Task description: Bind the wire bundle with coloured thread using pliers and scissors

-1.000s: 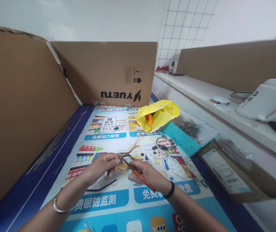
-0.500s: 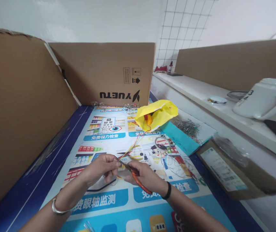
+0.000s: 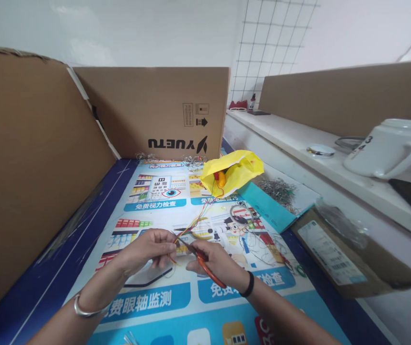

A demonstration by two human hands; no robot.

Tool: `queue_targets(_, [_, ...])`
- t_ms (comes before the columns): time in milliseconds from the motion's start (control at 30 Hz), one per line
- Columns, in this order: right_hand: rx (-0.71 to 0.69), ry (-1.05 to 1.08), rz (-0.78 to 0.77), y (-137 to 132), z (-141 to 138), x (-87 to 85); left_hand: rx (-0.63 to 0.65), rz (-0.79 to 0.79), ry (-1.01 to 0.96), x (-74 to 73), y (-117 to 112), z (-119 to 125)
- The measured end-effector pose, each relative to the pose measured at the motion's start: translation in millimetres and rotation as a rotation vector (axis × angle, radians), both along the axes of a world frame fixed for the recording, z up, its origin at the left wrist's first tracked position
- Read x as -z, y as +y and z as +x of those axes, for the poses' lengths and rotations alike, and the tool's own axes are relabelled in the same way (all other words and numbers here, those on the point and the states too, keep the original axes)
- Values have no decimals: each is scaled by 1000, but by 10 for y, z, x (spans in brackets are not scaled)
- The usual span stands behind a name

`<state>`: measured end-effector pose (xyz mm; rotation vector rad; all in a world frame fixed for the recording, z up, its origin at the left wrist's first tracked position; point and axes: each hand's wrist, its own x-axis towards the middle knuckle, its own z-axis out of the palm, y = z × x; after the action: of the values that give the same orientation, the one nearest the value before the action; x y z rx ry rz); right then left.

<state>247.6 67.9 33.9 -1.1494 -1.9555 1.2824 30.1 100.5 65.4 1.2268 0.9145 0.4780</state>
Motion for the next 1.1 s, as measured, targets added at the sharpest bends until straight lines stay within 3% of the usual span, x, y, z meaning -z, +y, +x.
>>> queue_targets(233, [-29, 30, -33, -15, -17, 6, -54, -31, -14, -21, -24, 27])
queue_targets(567, [-71, 88, -63, -32, -4, -44, -6, -19, -7, 6, -33, 42])
queue_targets(833, [-135, 311, -291, -79, 0, -31, 37, 9, -202, 17, -29, 30])
queue_targets(967, [-154, 367, -345, -91, -5, 2, 85, -2, -189, 74, -13, 40])
queue_targets(1100, [-150, 364, -335, -91, -4, 24, 87, 105, -103, 111, 3, 43])
